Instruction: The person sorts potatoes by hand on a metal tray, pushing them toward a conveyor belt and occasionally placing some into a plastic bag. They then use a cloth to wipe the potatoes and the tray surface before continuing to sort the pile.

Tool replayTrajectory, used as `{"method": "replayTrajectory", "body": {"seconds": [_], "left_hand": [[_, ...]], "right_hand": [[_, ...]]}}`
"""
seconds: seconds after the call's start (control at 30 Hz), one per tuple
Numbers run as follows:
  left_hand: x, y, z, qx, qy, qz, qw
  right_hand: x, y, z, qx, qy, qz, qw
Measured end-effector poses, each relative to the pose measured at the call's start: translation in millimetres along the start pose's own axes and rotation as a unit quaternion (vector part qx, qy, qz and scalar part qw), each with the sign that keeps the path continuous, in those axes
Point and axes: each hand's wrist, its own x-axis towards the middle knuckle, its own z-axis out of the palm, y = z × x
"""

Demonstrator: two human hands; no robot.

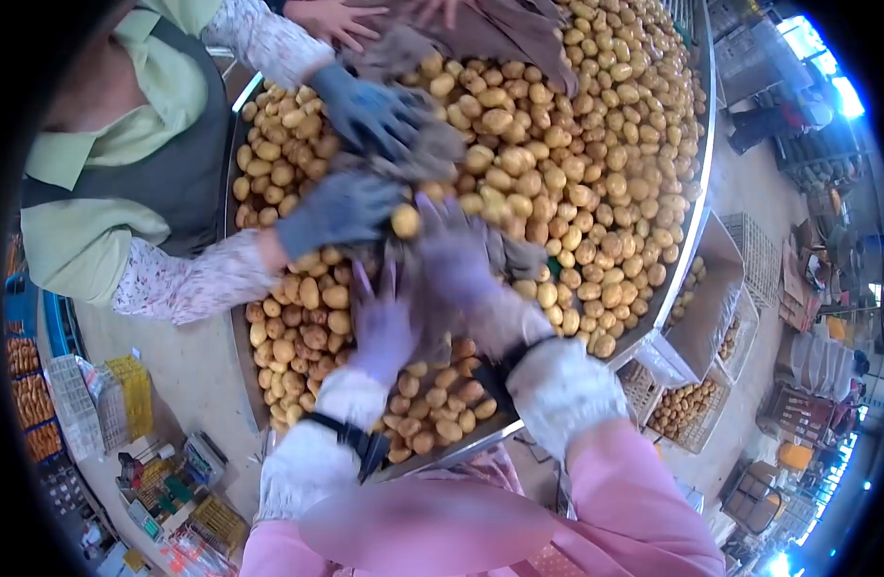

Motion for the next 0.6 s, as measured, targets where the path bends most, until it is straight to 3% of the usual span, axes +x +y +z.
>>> {"method": "replayTrajectory", "body": {"seconds": [0.07, 0.1, 0.13, 0.2, 0.23, 0.27, 0.33, 0.37, 0.4, 0.43, 0.47, 0.53, 0.6], "left_hand": [[20.6, 5.6, -5.4, 0.013, -0.055, -0.021, 0.998], [28.2, 2.3, -0.6, 0.03, -0.023, -0.019, 0.999], [38.3, -1.6, -0.7, 0.045, 0.011, -0.018, 0.999], [-4.2, -3.6, -7.9, -0.07, -0.044, 0.102, 0.991], [-39.6, -8.3, 11.5, -0.093, -0.057, 0.151, 0.983], [-63.7, -9.3, 15.7, -0.182, -0.128, 0.125, 0.967], [-50.3, -17.1, 40.7, -0.048, -0.063, 0.161, 0.984], [-32.8, -15.8, 41.8, -0.075, -0.121, 0.07, 0.987], [-5.3, -13.6, 43.0, -0.101, -0.172, -0.023, 0.98], [19.1, -18.5, 48.7, -0.094, -0.16, -0.034, 0.982], [36.5, -17.3, 35.3, -0.118, -0.071, -0.026, 0.99], [29.7, -20.1, 33.8, -0.198, 0.039, 0.006, 0.979], [-7.5, 4.4, -35.9, -0.278, -0.197, -0.02, 0.94]], "right_hand": [[40.0, 6.8, -28.8, 0.083, -0.07, 0.028, 0.994], [39.9, 20.1, -32.0, 0.211, 0.038, 0.016, 0.977], [22.1, 29.4, -38.3, 0.207, 0.063, 0.005, 0.976], [-55.0, 32.7, -42.6, 0.233, 0.096, -0.016, 0.968], [-105.0, 30.1, -16.9, 0.08, 0.035, -0.041, 0.995], [-125.4, 32.8, -45.1, 0.128, 0.076, -0.09, 0.985], [-115.1, 31.8, -18.4, 0.149, -0.034, -0.057, 0.987], [-95.5, 30.9, -10.4, 0.15, -0.037, -0.055, 0.986], [-62.4, 33.6, -1.2, 0.16, 0.037, -0.076, 0.983], [-34.8, 34.4, 5.9, 0.169, 0.109, -0.096, 0.975], [-5.7, 30.8, -27.6, 0.217, -0.265, 0.032, 0.939], [-13.2, 36.3, -47.8, 0.37, -0.08, 0.139, 0.915], [-78.7, 45.0, -86.3, 0.296, 0.058, -0.023, 0.953]]}}
